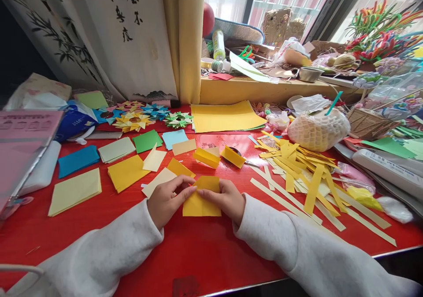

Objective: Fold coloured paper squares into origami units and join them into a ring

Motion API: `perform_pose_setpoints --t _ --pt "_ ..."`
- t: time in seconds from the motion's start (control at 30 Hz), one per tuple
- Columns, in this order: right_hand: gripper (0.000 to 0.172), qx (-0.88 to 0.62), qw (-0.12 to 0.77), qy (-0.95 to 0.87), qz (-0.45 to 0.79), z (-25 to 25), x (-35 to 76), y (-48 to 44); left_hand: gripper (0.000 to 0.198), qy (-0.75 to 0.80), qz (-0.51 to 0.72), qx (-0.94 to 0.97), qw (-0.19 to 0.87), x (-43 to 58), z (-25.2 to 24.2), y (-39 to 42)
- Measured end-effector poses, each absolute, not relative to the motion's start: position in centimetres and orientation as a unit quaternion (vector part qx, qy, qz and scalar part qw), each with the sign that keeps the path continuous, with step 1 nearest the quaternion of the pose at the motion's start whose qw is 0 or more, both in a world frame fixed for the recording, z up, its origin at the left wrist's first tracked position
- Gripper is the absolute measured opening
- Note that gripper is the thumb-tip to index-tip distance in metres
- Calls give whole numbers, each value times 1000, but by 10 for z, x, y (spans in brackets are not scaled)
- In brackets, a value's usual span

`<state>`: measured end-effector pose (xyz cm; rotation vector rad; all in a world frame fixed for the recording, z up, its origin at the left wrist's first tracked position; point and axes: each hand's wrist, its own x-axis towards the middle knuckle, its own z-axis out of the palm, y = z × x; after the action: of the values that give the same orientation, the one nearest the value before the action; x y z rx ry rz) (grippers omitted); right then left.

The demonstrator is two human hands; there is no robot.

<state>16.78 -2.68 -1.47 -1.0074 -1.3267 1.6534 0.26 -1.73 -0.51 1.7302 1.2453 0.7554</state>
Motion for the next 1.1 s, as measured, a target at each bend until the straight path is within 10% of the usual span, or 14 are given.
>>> perform_pose_setpoints --t 1.1 --pt "30 -389 342 -517 682 -13 169 -24 26 480 298 697 441 1 -3 -15"
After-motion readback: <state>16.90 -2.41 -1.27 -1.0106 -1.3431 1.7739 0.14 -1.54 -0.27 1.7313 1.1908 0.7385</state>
